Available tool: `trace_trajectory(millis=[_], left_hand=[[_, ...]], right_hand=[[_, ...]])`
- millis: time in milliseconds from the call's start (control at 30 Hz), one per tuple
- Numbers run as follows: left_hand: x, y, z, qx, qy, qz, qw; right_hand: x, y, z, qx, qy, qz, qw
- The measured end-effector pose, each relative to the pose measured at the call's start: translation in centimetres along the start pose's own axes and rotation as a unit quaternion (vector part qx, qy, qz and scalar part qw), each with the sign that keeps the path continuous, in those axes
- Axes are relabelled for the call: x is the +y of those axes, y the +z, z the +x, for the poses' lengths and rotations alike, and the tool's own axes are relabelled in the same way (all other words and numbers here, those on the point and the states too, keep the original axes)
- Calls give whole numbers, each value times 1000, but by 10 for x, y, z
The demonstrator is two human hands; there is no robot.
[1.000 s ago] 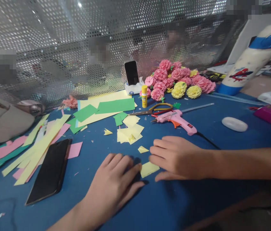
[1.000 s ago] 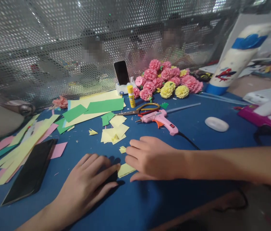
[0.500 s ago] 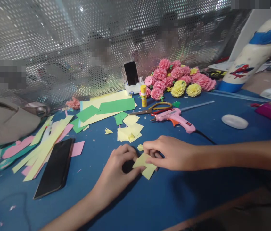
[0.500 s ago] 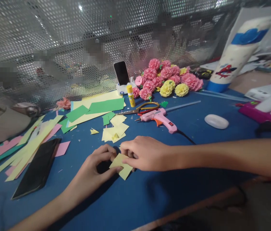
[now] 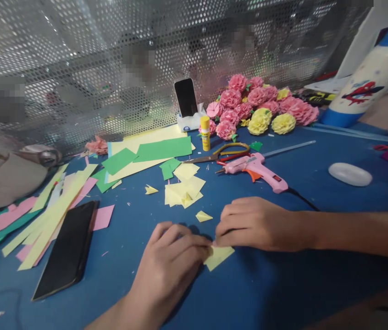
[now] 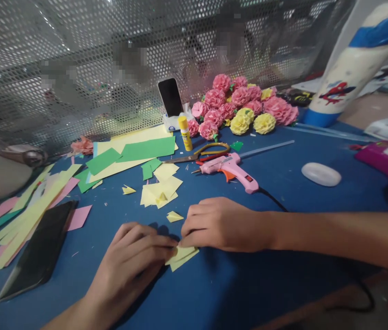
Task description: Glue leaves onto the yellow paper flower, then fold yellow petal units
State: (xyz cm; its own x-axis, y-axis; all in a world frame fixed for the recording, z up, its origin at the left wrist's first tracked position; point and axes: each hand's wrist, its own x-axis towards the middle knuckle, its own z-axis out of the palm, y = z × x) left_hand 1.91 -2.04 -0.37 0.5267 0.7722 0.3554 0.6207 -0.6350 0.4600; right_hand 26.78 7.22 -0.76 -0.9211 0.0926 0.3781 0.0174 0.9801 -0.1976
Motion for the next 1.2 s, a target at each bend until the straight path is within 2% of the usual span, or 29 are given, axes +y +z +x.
trace_trajectory(millis=[133, 267, 500, 867, 1067, 1200], left_hand=[[-4, 3, -8, 35, 91, 87, 991], [-5, 6, -12, 56, 128, 139, 980], [-6, 12, -8, 101, 134, 127, 978], [-7, 17, -9, 117, 135, 137, 974], [-7, 12, -7, 80, 137, 134, 978], [-6, 13, -1, 112, 129, 122, 978]], right_hand=[[1, -5, 1, 20, -61, -47, 997], [2, -8, 3, 37, -66, -70, 995], [3, -7, 2, 33, -55, -43, 997], [3, -8, 4, 27, -54, -39, 997], [3, -6, 2, 15, -45, -28, 998], [-1, -3, -4, 2, -6, -34, 999]])
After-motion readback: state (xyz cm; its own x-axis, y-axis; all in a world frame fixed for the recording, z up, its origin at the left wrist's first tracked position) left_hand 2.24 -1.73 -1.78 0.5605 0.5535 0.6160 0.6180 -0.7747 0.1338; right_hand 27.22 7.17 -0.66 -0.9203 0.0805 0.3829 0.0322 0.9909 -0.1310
